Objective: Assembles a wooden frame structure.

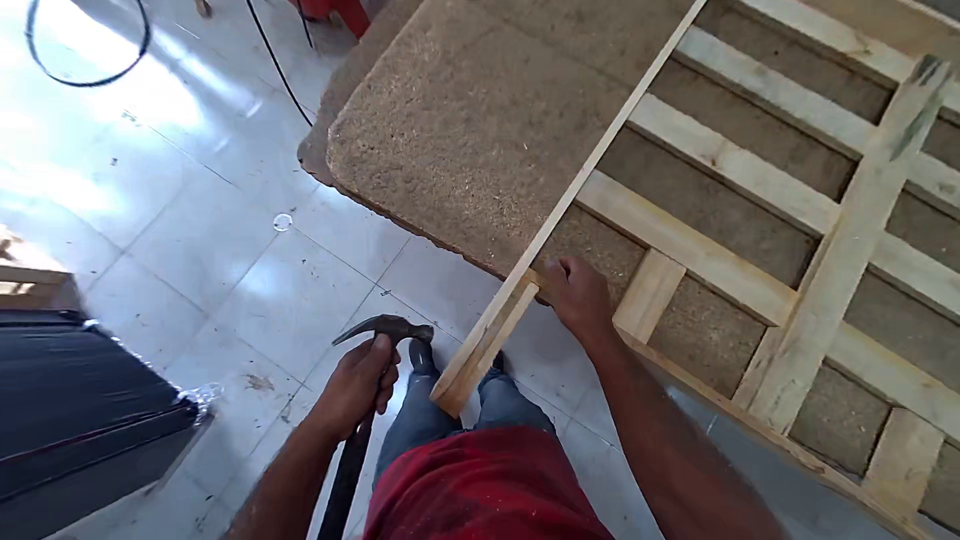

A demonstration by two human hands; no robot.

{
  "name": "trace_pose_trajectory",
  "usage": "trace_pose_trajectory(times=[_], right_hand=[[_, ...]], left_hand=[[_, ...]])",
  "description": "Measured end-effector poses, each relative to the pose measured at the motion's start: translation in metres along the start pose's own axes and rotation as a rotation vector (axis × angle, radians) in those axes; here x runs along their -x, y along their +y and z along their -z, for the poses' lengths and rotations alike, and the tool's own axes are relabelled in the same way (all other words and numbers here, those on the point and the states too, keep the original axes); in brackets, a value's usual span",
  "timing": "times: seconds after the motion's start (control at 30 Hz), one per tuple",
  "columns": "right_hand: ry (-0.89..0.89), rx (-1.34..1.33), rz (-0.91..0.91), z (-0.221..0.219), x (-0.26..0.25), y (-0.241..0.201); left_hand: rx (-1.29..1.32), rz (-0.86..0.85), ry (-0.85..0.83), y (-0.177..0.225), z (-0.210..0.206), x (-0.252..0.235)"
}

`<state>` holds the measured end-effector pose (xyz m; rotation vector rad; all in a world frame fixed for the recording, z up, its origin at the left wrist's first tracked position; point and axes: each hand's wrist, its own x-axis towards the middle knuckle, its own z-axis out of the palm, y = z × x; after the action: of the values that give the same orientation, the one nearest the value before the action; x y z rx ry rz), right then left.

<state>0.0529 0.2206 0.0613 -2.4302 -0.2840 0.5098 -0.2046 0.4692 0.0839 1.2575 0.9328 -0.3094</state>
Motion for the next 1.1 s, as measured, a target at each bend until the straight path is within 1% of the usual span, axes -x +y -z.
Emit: trace_pose_trajectory(times=[0.07,0.13,0.23,0.3,0.37,0.47,0.53,0.67,0.7,0.73,0.83,0.87,0.9,0.97,1.0,1.03,1.1], right_hand=[[-0.003,0.025,-0.101,-0.018,-0.021,-0.009],[-0.006,0.1,-0.25,-0.034,-0.034,-0.02],[0.019,0.254,-0.437,-0.055,-0.041,-0.043],[0.068,0.336,-0.511,-0.064,-0.046,-0.054],[0.126,0.366,-0.551,-0.07,-0.049,-0.056],[0.157,0.39,-0.596,-0.073,-0.053,-0.057],[0.176,0.406,-0.601,-0.074,-0.053,-0.056],[0.197,0.447,-0.584,-0.076,-0.055,-0.053],[0.196,0.455,-0.583,-0.077,-0.054,-0.052],[0.195,0.455,-0.583,-0.077,-0.055,-0.052],[0.202,0.454,-0.584,-0.077,-0.054,-0.051],[0.201,0.459,-0.584,-0.077,-0.054,-0.051],[0.199,0.462,-0.583,-0.077,-0.055,-0.052],[0.185,0.469,-0.587,-0.077,-0.056,-0.052],[0.183,0.474,-0.591,-0.077,-0.055,-0.052],[0.187,0.479,-0.59,-0.077,-0.054,-0.051],[0.2,0.481,-0.569,-0.077,-0.053,-0.05]], left_hand=[[-0.076,0.049,-0.104,0.012,0.003,-0.041],[-0.165,0.089,-0.203,0.024,0.003,-0.081],[-0.304,0.17,-0.328,0.044,-0.004,-0.122],[-0.373,0.191,-0.419,0.055,-0.007,-0.141],[-0.41,0.202,-0.523,0.062,-0.007,-0.158],[-0.458,0.181,-0.639,0.071,-0.008,-0.18],[-0.444,0.16,-0.657,0.076,-0.012,-0.194],[-0.256,0.157,-0.52,0.072,-0.026,-0.208],[-0.258,0.164,-0.517,0.069,-0.03,-0.208],[-0.325,0.167,-0.559,0.067,-0.033,-0.207],[-0.728,0.154,-0.764,0.08,-0.027,-0.217],[-0.793,0.142,-0.775,0.088,-0.021,-0.221],[-0.78,0.139,-0.732,0.096,-0.017,-0.225],[-0.58,0.153,-0.576,0.104,-0.016,-0.231],[-0.504,0.152,-0.528,0.105,-0.022,-0.229],[-0.498,0.152,-0.532,0.103,-0.028,-0.226],[-0.653,0.198,-0.672,0.089,-0.038,-0.216]])
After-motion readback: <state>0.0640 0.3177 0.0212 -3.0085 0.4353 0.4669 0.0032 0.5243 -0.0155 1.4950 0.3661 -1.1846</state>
